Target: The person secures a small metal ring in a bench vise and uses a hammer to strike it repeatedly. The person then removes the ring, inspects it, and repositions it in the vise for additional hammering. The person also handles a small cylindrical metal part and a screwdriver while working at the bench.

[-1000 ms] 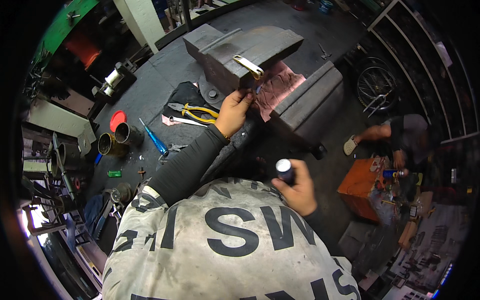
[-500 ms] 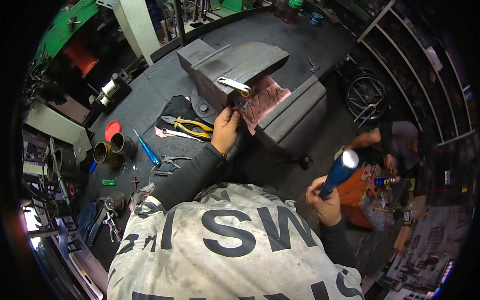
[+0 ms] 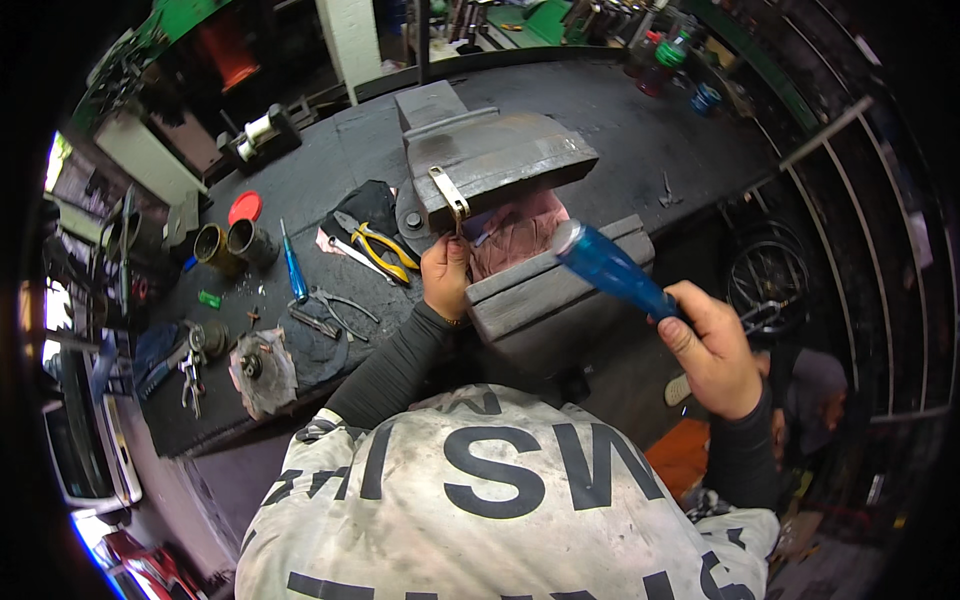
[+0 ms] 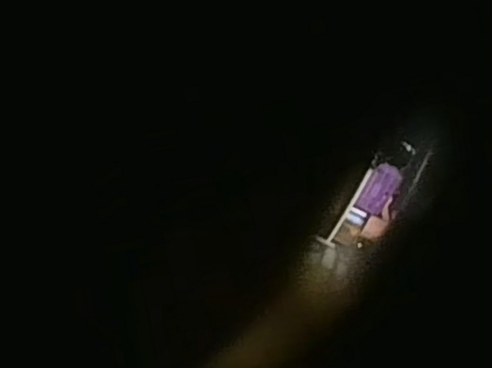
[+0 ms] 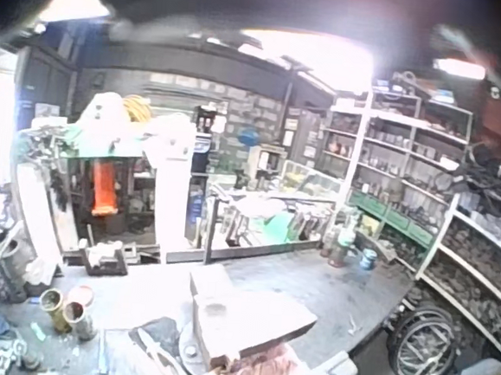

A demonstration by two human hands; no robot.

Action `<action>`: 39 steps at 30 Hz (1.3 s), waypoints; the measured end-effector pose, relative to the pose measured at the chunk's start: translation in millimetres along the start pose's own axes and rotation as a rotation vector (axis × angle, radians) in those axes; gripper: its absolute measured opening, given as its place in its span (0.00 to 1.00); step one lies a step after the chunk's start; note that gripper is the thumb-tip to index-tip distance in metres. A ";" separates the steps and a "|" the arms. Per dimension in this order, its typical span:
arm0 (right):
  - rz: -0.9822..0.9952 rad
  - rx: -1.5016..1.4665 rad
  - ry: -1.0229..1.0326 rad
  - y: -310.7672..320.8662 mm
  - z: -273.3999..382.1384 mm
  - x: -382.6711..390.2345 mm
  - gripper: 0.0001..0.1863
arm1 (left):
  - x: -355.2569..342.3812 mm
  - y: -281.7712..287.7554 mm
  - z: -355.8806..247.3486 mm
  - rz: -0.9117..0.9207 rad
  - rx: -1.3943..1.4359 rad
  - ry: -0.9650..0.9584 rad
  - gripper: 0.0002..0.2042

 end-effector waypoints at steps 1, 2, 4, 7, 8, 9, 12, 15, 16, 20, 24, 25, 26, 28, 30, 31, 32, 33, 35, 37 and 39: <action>0.049 0.126 0.096 14.6 2.7 -12.9 0.16 | 0.5 -2.3 -3.2 -0.025 -0.004 0.011 0.20; 0.096 0.251 0.195 26.7 3.6 -26.1 0.15 | 1.5 -4.4 -4.4 -0.050 -0.008 0.021 0.20; 0.070 0.398 0.347 36.5 9.9 -58.1 0.11 | 4.9 -5.2 2.4 -0.097 -0.011 0.026 0.21; 0.145 0.566 0.515 44.3 15.0 -104.9 0.08 | 8.3 -2.7 4.5 -0.130 -0.073 0.083 0.21; 0.149 0.613 0.592 46.3 18.7 -116.6 0.08 | 9.4 -2.4 4.3 -0.135 -0.102 0.111 0.21; 0.068 0.578 0.713 51.8 27.8 -126.3 0.07 | 11.0 -1.7 7.6 -0.144 -0.088 0.121 0.21; -0.162 -0.111 0.816 80.7 41.7 -144.8 0.06 | 9.6 -4.9 -3.8 -0.188 -0.057 0.109 0.22; -0.007 -0.437 0.977 89.6 29.7 -171.7 0.07 | 9.5 -8.4 -0.9 -0.214 -0.021 0.124 0.22; -0.021 -0.537 1.028 77.5 15.8 -181.8 0.07 | 9.4 -8.7 -1.4 -0.212 -0.008 0.137 0.22; 0.101 0.842 0.760 17.3 -5.6 -197.5 0.05 | 10.3 -4.2 -1.0 -0.217 -0.125 0.136 0.23; -0.224 0.298 0.883 72.2 40.0 -197.6 0.08 | 8.2 -11.2 -4.1 -0.211 -0.090 0.197 0.24; -0.072 -0.079 0.852 85.6 39.1 -198.6 0.07 | 8.2 -10.8 -3.7 -0.208 -0.096 0.192 0.24; -0.041 -0.130 0.904 83.9 36.4 -199.3 0.06 | 8.3 -10.3 -2.9 -0.206 -0.101 0.186 0.25; -0.103 0.096 1.098 58.3 20.9 -202.2 0.05 | 13.8 -11.2 23.2 -0.215 0.087 0.183 0.26; 0.059 0.842 1.132 22.0 -7.9 -210.5 0.06 | 14.6 -10.4 20.4 -0.227 0.133 0.180 0.26; 0.065 0.763 1.053 26.7 -8.5 -213.1 0.05 | 12.2 -10.7 -2.0 -0.226 0.088 0.181 0.26; 0.071 0.683 0.975 31.8 -7.0 -215.5 0.04 | 11.0 -11.1 -14.2 -0.224 0.042 0.182 0.27; -0.040 0.560 0.988 42.4 6.5 -215.6 0.04 | 12.6 -9.8 -16.2 -0.232 0.040 0.175 0.26; -0.212 0.233 0.983 68.8 28.6 -210.0 0.09 | 12.6 -12.6 -14.6 -0.235 0.052 0.165 0.26; -0.017 -0.396 0.817 69.6 27.5 -205.5 0.09 | 14.6 -10.7 -11.9 -0.222 0.069 0.213 0.26; -0.017 -0.075 1.024 50.5 21.0 -202.4 0.07 | 15.1 -16.1 -5.3 -0.222 0.195 0.246 0.26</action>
Point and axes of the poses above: each hand's wrist, its own x-axis away from the middle knuckle, its own y-axis out of the back of the hand, z = x × y, the point moved 3 cm from there along -x, towards the middle knuckle, and after that the axes turned 11 degrees about z, right-handed, at the moved point
